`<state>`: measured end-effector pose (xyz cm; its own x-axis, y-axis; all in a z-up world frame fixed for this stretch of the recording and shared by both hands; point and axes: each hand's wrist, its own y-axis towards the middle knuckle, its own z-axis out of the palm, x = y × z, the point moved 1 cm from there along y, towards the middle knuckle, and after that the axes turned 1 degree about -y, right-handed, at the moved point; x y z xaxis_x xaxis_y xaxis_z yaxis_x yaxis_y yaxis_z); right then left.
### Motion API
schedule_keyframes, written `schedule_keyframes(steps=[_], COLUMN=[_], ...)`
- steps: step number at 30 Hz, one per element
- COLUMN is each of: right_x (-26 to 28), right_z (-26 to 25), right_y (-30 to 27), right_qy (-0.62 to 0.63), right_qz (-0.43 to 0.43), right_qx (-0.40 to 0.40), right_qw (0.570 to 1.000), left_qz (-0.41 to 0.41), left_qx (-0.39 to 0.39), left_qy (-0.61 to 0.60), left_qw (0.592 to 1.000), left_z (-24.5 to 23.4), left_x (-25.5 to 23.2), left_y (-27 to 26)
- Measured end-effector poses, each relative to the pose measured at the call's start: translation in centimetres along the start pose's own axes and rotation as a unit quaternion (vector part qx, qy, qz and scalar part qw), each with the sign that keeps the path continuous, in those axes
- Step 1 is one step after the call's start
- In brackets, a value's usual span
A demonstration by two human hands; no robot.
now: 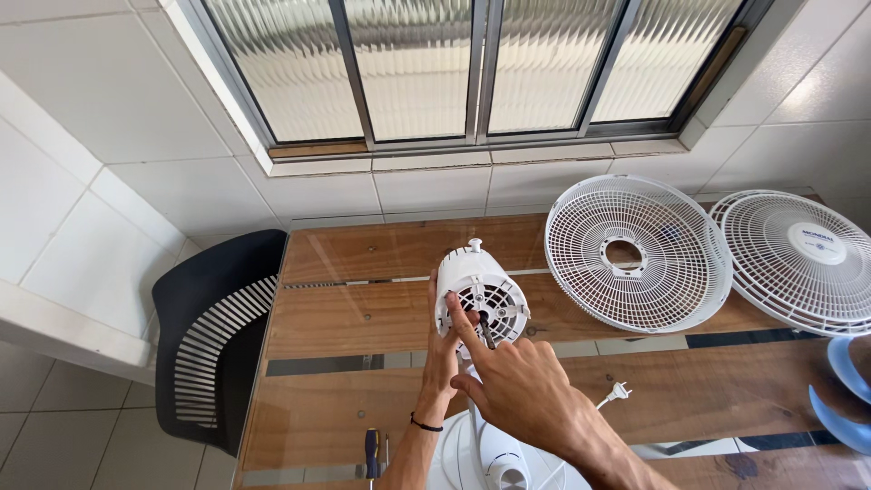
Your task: The person disassembles a white pedestal fan on a wooden table. They remove the front grille, unscrew the blade nut, remove the fan blades, detach the rear grille, and then use a screwdriver to remove the motor housing from the stand.
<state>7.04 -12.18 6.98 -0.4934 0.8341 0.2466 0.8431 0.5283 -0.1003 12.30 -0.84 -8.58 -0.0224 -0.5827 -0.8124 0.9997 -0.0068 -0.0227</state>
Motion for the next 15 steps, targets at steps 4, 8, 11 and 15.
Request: schedule_keyframes(steps=[4, 8, 11, 15], right_x=[-0.9, -2.6, -4.2, -5.2], right_z=[1.0, 1.4, 1.6, 2.2], right_y=[-2.2, -3.9, -3.0, -2.6], right_qy=[0.039, 0.039, 0.000, 0.029], right_qz=[0.031, 0.064, 0.123, 0.089], right_qx=[0.018, 0.002, 0.009, -0.064], right_qw=[0.999, 0.997, 0.992, 0.994], left_qz=[0.028, 0.019, 0.019, 0.026], left_qx=[-0.005, -0.005, -0.006, 0.004], left_qy=[0.037, 0.027, 0.031, 0.023], left_qw=[0.999, 0.999, 0.999, 0.999], left_z=[-0.4, 0.1, 0.4, 0.4], left_x=[0.4, -0.1, -0.6, -0.6], left_y=[-0.1, -0.2, -0.4, -0.5])
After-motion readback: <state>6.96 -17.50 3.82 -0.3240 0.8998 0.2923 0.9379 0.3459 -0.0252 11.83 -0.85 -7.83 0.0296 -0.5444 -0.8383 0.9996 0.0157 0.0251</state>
